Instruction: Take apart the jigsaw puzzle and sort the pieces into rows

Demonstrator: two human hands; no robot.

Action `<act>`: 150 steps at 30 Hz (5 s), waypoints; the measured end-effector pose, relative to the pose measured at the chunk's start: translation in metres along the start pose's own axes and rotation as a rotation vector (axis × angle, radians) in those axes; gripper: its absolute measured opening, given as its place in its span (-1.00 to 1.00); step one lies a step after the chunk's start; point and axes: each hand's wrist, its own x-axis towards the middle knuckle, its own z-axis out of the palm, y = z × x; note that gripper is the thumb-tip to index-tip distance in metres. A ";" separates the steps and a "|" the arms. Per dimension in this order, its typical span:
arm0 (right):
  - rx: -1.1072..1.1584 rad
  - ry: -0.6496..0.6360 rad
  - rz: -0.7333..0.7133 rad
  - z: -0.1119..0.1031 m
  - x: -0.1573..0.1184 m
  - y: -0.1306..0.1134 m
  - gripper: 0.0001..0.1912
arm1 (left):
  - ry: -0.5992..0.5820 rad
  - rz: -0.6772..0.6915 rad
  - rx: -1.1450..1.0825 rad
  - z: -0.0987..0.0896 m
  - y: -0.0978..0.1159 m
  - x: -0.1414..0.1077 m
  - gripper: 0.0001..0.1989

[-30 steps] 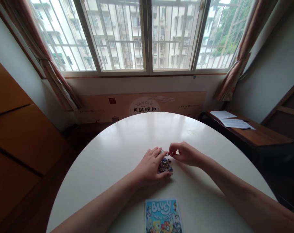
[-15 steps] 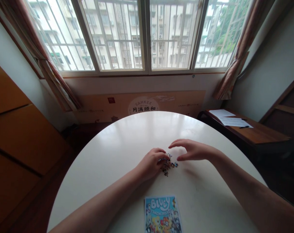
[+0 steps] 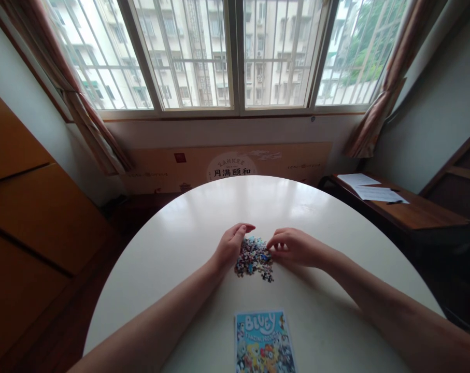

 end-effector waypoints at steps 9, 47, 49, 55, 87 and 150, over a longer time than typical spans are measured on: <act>-0.052 0.312 0.161 0.000 0.002 0.008 -0.88 | -0.319 0.245 0.553 0.002 0.013 -0.018 -0.59; -0.106 -0.052 -0.288 -0.010 -0.004 0.004 -0.72 | -0.686 0.208 0.972 -0.043 0.007 -0.002 -0.32; -0.129 -0.031 -0.253 -0.014 -0.006 0.013 -0.72 | -0.671 0.210 0.992 -0.039 0.003 -0.002 -0.34; -0.114 0.104 -0.168 -0.005 -0.003 0.030 -0.71 | -0.621 0.152 1.044 -0.032 0.010 -0.007 -0.29; -0.148 -0.155 -0.399 0.001 -0.012 -0.051 -0.71 | -0.530 0.355 0.858 -0.032 0.001 0.002 -0.60; -0.155 -0.031 0.231 0.021 0.045 0.038 -0.37 | -0.196 0.046 0.934 -0.023 -0.014 0.007 -0.43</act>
